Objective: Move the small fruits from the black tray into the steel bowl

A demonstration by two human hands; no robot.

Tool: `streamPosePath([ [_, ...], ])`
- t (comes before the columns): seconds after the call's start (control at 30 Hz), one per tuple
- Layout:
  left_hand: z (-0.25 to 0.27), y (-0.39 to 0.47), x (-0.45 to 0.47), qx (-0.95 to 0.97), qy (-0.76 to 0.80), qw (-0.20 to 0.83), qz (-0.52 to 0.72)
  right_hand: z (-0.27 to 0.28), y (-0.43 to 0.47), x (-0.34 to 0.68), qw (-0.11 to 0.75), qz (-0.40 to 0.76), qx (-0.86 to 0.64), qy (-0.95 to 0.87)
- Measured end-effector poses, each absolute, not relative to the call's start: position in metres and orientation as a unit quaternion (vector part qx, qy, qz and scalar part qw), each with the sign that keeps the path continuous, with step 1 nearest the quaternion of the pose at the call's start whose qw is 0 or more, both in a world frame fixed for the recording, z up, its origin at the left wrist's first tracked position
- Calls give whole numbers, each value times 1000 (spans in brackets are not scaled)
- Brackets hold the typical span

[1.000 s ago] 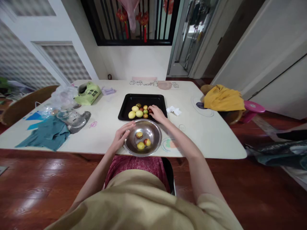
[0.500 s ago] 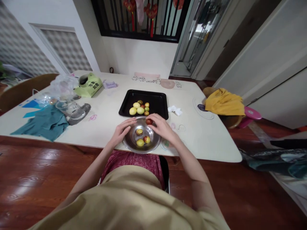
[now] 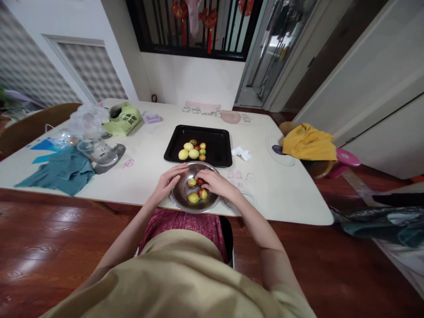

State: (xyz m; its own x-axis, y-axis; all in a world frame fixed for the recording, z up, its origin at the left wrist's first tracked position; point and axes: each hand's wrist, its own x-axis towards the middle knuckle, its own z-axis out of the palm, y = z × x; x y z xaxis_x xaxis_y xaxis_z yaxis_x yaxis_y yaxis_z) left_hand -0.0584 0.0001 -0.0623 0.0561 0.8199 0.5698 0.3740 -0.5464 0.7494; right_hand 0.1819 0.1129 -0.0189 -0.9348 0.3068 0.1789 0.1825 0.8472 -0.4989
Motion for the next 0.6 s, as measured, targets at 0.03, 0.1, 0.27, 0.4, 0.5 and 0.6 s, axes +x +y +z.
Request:
streamPosePath([
  [0.03, -62, 0, -58, 697, 429, 207, 536, -19, 113, 181, 127, 244, -131, -952],
  [0.1, -62, 0, -59, 697, 430, 208, 535, -20, 115, 179, 123, 242, -136, -953],
  [0.27, -62, 0, -58, 696, 426, 210, 539, -22, 116, 178, 123, 245, -141, -951],
  [0.4, -62, 0, -58, 694, 431, 212, 537, -15, 119, 183, 172, 270, -126, -939],
  [0.5, -61, -1, -58, 693, 434, 217, 534, -8, 133, 186, 250, 254, -147, -923],
  [0.6, -61, -1, -58, 694, 433, 217, 533, -7, 155, 185, 298, 219, -172, -913],
])
